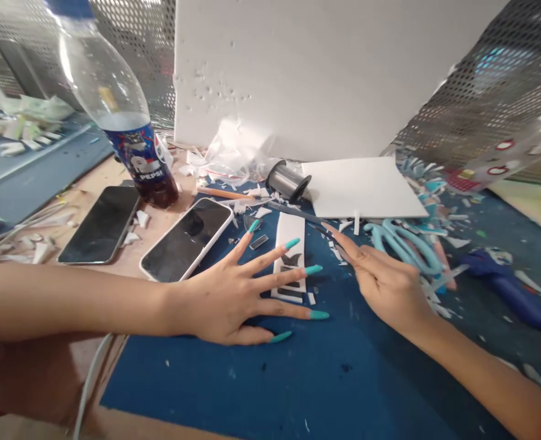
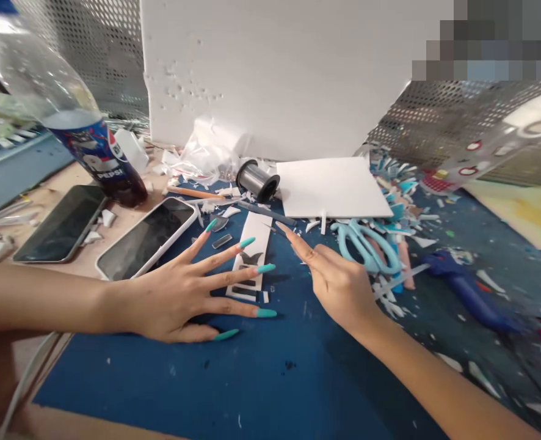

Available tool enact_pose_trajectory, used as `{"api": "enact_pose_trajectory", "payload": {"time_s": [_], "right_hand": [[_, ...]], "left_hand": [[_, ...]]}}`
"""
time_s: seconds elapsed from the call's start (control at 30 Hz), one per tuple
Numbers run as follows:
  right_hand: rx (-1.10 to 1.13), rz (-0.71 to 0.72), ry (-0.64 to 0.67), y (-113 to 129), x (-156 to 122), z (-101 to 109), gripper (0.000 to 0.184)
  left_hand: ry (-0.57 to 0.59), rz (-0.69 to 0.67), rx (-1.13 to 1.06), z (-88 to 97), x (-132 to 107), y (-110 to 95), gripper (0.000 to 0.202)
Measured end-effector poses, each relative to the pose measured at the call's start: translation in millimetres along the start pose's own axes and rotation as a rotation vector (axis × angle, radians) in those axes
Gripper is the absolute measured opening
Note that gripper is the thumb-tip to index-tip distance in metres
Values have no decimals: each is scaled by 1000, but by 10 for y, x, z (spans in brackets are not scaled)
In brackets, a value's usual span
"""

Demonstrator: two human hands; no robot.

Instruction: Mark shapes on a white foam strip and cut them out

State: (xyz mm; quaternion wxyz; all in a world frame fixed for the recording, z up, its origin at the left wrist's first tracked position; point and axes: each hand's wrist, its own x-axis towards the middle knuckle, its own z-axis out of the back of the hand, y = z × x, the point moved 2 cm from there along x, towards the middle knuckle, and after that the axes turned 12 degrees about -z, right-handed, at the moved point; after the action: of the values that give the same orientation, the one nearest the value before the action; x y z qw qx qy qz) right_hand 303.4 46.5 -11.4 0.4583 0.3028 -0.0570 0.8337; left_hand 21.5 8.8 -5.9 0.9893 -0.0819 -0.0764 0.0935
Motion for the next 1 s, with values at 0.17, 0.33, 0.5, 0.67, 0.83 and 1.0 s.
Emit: {"api": "enact_pose_trajectory", "payload": {"time_s": [0.17,0.33,0.5,0.67,0.83,1.0], "right_hand": [[42,20,-48,13,18,-47,53],[86,-20,-52,6,70,-52,51],[111,-34,-26,-32,53,-75,48],[105,-41,-18,-25,42,-73,49],[118,67,2,20,52,-50,52],[151,178,-10,19,-34,-35,81]], "left_hand": [[13,16,-2,-15,-5,18,56],[64,8,-27,-1,-3,49,54],[84,-5,-44,23,-15,62,53],[49,7,-49,-11,-27,48,53],[58,7,-81,-26,-13,49,53],[93,-19,-129,-3,-37,67,55]]}}
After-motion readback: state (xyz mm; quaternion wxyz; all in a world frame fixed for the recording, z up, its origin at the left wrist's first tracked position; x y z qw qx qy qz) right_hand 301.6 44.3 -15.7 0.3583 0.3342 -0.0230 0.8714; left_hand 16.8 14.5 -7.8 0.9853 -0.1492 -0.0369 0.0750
